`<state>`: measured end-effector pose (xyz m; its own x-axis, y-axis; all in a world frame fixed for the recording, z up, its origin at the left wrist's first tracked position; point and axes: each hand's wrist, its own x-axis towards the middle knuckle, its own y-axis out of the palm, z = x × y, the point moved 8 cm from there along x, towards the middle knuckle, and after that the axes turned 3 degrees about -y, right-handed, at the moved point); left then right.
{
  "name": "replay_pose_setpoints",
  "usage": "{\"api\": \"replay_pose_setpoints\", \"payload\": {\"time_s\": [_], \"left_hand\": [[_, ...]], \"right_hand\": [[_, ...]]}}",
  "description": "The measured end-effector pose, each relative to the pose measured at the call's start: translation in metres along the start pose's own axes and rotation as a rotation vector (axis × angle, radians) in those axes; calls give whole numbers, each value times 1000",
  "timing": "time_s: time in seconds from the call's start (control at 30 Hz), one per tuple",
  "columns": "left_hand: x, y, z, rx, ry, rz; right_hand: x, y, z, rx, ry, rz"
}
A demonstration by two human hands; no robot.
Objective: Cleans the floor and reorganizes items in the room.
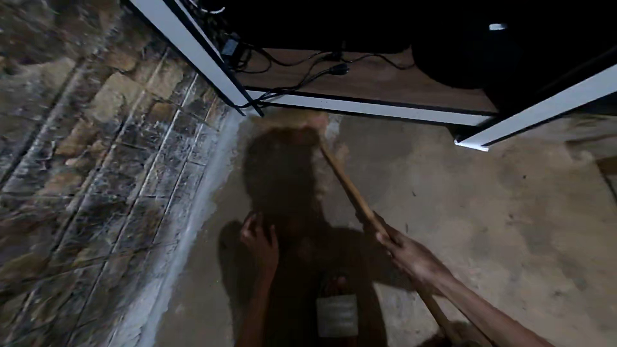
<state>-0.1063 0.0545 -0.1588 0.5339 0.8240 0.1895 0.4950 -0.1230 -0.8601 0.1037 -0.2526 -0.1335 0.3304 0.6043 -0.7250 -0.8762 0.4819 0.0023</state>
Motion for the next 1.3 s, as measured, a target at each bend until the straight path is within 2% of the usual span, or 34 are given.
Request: {"api": "replay_pose_setpoints", "payload": {"time_s": [0.13,0.27,0.33,0.43,0.63,0.93,1.07,1.2,1.3], "left_hand": [[15,32,-3,94,-30,-30],[18,34,-3,117,-47,-72],[15,36,-1,130,-39,-51],[18,39,-2,141,-40,-16],[16,39,1,147,-20,-30],[20,37,-1,104,-35,4],[21,36,-3,109,-44,21],[19,35,-2,103,-63,58],[18,37,-2,101,-61,54]], "right_hand": [[92,-6,86,-51,-172,-136],[149,-4,136,-208,-228,-152],[176,-13,142,-97,-266,-142],[197,-40,143,232,-268,-141],[156,-84,104,512,-199,-430],[69,-61,34,939,-197,-611],[9,-41,10,932,-79,-519],[-67,-13,1,792,-32,-476],[-71,-15,-6,702,-88,-557]]}}
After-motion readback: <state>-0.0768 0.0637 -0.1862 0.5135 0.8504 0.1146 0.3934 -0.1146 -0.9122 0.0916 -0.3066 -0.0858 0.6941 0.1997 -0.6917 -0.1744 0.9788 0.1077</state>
